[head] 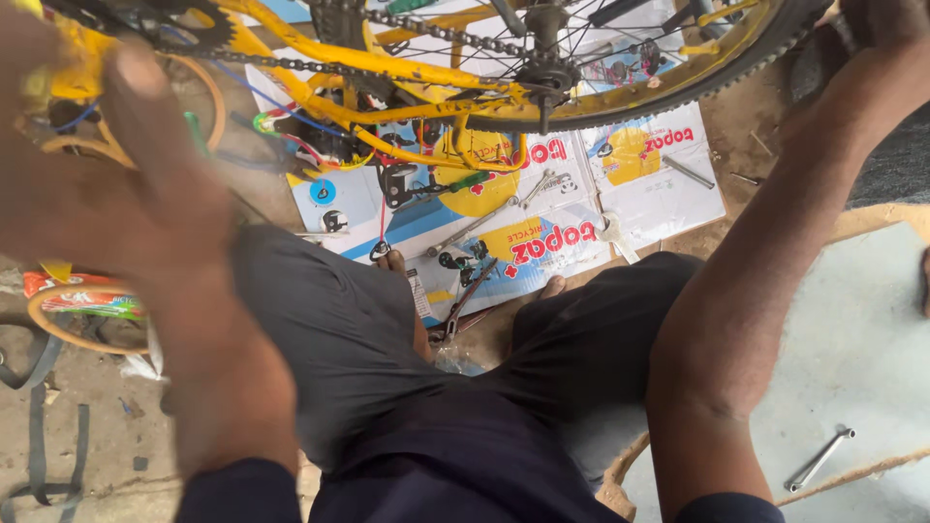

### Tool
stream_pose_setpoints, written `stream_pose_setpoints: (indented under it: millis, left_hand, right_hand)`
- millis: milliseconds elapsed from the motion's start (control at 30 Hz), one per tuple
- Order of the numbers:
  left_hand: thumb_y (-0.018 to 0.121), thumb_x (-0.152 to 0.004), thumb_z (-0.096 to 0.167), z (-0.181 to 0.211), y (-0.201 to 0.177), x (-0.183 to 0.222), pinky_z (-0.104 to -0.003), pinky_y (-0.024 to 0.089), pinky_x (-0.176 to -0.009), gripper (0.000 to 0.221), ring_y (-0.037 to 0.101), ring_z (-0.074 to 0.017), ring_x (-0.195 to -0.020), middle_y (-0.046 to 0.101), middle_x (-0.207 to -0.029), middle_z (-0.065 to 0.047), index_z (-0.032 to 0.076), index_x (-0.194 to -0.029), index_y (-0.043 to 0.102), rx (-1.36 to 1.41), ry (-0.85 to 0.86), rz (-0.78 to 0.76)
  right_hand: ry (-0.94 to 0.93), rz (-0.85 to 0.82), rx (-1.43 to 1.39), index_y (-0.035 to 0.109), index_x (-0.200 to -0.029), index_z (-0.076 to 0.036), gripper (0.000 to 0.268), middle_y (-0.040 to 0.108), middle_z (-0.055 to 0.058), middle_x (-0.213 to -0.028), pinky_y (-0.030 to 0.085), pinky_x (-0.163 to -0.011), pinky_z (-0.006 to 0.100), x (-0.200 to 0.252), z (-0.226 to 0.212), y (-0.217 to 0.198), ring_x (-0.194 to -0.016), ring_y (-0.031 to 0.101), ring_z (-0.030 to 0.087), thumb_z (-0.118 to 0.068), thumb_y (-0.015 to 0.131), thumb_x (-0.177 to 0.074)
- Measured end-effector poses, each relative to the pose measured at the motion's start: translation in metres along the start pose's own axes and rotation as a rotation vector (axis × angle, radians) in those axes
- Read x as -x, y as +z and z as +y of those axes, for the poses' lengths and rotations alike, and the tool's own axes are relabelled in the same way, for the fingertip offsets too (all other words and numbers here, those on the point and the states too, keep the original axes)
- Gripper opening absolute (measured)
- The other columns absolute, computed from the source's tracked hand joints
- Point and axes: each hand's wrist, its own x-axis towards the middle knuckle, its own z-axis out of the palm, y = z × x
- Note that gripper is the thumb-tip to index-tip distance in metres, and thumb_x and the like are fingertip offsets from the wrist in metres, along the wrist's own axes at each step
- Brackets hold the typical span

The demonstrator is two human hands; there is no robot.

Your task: The person repairs a bicycle by rotating the pedals, checking the chain, and manipulating the rear wheel assembly.

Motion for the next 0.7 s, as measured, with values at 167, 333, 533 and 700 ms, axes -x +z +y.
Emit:
stream_pose_setpoints:
  millis: [167,333,533,700]
  left_hand:
    - [0.054,-0.110,0.052,-0.015,0.044,-0.031,-0.046,0.058,-0.082,0.063,0.071,-0.0375,-0.093,0.074,-0.109,-0.023,-0.008,-0.121,0.066,1.481,-0.760,-0.288]
    - [0.058,-0.105,0.042,0.008,0.082,-0.031,-0.044,0.059,-0.078,0.052,0.072,-0.0360,-0.090,0.074,-0.108,-0.021,-0.006,-0.121,0.067,1.613,-0.804,-0.290]
    - [0.063,-0.098,0.031,0.043,0.137,-0.010,-0.042,0.060,-0.073,0.041,0.073,-0.0341,-0.086,0.074,-0.106,-0.019,-0.002,-0.121,0.067,1.673,-0.809,-0.271]
    - [0.068,-0.093,0.022,0.046,0.162,-0.003,-0.041,0.060,-0.069,0.036,0.074,-0.0326,-0.083,0.074,-0.105,-0.018,0.000,-0.121,0.067,1.671,-0.846,-0.254]
  right_hand:
    - [-0.054,-0.166,0.087,0.068,-0.102,-0.005,0.003,0.071,0.005,-0.094,0.053,-0.078,0.033,0.015,-0.012,0.009,-0.083,0.064,0.015,-0.005,0.069,-0.100]
    - [-0.073,-0.195,0.114,0.069,-0.107,-0.002,0.004,0.068,0.006,-0.097,0.056,-0.078,0.031,0.014,-0.009,0.008,-0.083,0.063,0.015,-0.005,0.068,-0.105]
    - [-0.144,-0.169,0.256,0.071,-0.114,-0.004,0.014,0.077,0.005,-0.102,0.063,-0.083,0.030,0.007,0.001,0.013,-0.092,0.076,0.014,-0.012,0.066,-0.104]
    - [-0.134,-0.243,0.209,0.074,-0.120,-0.001,0.021,0.074,0.007,-0.104,0.054,-0.080,0.027,0.005,0.010,0.003,-0.090,0.069,0.013,-0.012,0.059,-0.112]
